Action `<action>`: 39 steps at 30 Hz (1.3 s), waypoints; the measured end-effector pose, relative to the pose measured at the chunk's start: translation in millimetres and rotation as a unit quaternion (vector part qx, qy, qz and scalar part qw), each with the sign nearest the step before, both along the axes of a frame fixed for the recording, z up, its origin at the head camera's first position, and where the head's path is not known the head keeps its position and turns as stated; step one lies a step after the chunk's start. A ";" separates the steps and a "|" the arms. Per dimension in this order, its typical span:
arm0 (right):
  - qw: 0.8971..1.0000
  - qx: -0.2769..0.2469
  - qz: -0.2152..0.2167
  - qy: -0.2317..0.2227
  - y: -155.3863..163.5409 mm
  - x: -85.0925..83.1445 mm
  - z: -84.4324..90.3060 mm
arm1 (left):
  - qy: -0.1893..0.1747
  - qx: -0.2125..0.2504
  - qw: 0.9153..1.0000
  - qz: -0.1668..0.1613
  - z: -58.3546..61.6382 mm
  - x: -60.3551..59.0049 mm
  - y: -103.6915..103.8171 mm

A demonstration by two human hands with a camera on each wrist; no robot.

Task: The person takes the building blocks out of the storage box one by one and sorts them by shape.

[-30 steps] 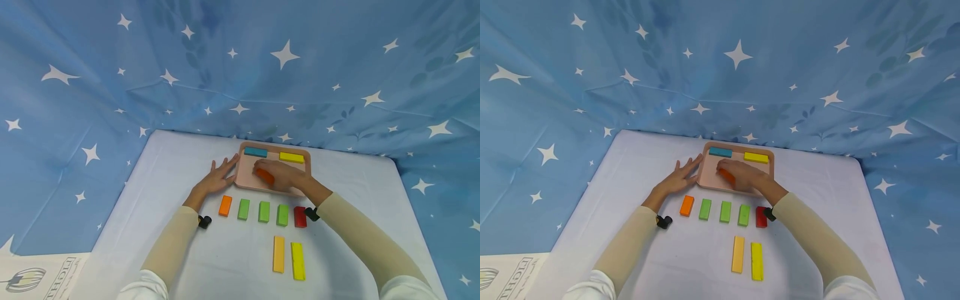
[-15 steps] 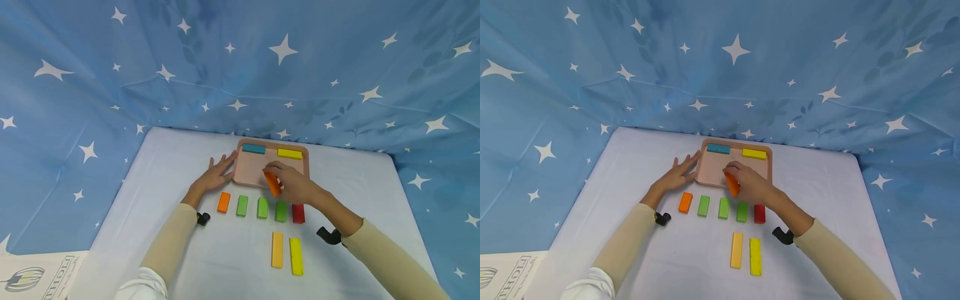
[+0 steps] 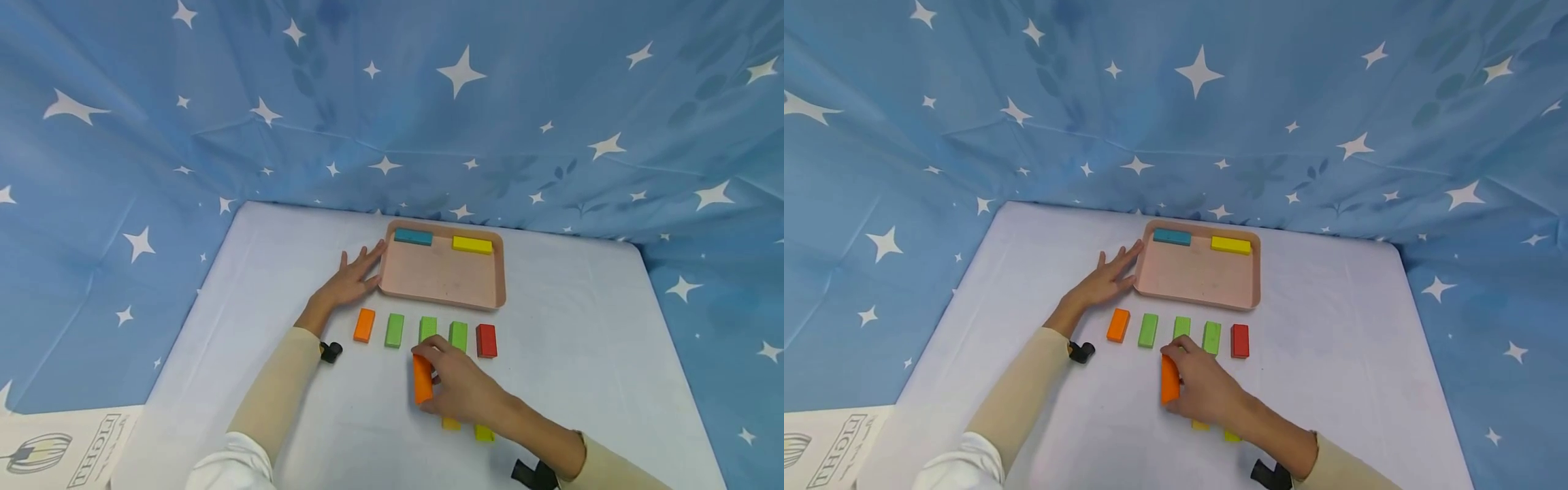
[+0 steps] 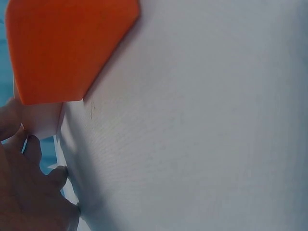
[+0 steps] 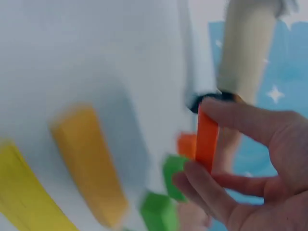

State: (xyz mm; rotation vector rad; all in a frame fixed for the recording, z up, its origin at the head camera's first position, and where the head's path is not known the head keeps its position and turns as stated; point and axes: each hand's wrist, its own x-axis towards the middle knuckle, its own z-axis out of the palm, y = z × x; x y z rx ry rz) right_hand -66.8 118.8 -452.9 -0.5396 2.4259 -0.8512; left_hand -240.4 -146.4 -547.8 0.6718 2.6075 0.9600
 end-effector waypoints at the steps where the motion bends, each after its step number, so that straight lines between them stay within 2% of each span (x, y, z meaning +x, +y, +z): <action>1: 1.000 0.001 -0.003 0.003 -2.4 4.5 -5.5 | 0.000 0.001 1.000 0.001 0.5 -0.1 -0.1; 7: 0.998 0.041 -0.022 0.049 -12.1 21.8 -30.8 | -0.004 0.000 1.000 -0.003 -0.1 -0.7 0.3; 18: 0.993 0.063 -0.010 0.098 -15.8 33.3 -53.5 | -0.003 -0.001 1.000 -0.001 -0.6 -2.7 -0.7; 32: 0.985 0.099 0.006 0.142 -16.9 35.6 -57.0 | -0.003 0.007 1.000 0.002 -2.0 -3.2 0.1; 39: 0.984 0.110 0.005 0.142 -17.4 36.5 -57.9 | -0.008 0.009 1.000 0.003 -1.9 -3.1 0.3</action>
